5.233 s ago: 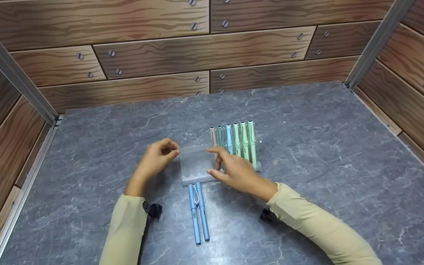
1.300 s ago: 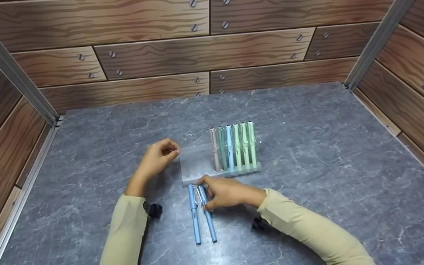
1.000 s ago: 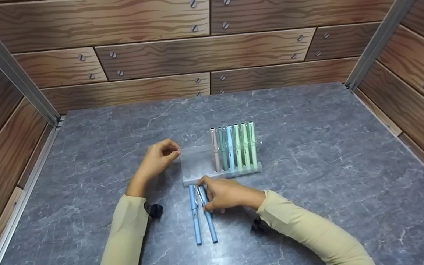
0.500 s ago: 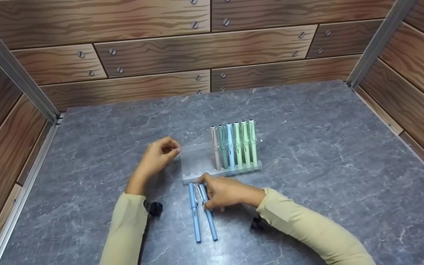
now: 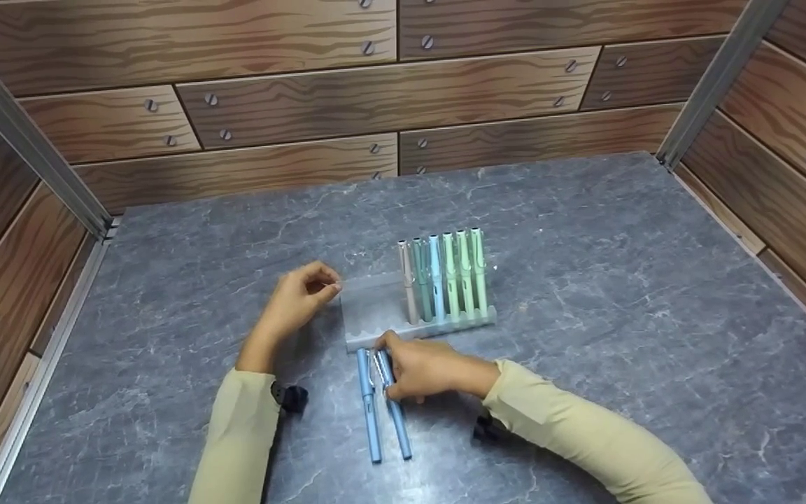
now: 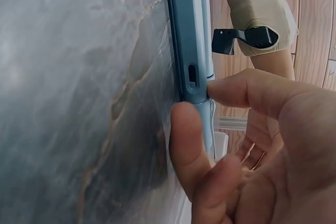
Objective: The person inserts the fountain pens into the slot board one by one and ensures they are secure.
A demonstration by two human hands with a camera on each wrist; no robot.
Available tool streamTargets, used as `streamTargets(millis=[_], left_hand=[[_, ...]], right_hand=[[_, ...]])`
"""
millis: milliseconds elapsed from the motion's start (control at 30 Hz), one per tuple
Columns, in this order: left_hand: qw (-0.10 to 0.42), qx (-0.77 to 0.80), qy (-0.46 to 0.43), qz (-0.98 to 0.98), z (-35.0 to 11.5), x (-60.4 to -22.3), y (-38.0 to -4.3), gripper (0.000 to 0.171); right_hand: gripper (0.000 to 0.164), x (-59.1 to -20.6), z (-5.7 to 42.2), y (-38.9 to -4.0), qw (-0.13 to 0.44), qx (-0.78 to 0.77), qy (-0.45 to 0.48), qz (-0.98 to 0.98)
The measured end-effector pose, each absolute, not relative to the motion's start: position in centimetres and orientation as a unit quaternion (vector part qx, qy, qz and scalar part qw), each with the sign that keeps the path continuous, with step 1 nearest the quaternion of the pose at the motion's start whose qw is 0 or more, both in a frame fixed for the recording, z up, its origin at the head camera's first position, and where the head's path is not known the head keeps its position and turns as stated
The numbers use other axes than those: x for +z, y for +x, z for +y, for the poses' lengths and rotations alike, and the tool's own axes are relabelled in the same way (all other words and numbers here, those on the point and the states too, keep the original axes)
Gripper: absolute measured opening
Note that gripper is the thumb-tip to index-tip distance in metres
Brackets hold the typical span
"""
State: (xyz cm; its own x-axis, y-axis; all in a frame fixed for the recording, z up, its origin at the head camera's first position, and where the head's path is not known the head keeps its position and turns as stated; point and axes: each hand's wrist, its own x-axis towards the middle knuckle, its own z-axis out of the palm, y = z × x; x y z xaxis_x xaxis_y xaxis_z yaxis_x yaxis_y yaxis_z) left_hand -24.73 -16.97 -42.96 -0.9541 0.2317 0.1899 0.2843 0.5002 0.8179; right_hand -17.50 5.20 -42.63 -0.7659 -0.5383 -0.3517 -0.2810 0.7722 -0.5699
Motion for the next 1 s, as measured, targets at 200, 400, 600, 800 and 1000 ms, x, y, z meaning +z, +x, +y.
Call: streamTargets(millis=[200,400,600,800,1000], left_hand=[[0.029,-0.477,-0.146,-0.866,-17.06,-42.96,-24.75,0.007],[0.028,-0.474,-0.142,-0.868,-17.08,-42.83,-24.57,0.006],[0.030,-0.476,-0.142,-0.868,-17.00,-42.95,-24.53,0.005],[0.028,-0.470,-0.142,-0.870,-17.05,-43.09,-24.55,0.007],[0.025,-0.478,-0.143,-0.866,-17.06,-43.09,-24.65,0.007]], right_hand=[[0.065,-42.45,4.79,-17.14,0.245,-0.226,-0.219,0.917],[0.067,-42.41,4.59,-16.86,0.230,-0.198,-0.223,0.926],[0.066,-42.42,4.87,-16.76,0.226,-0.199,-0.228,0.926],[0.065,-42.57,5.16,-16.95,0.220,-0.207,-0.242,0.922],[0.065,-42.78,5.54,-17.16,0.230,-0.236,-0.251,0.910]])
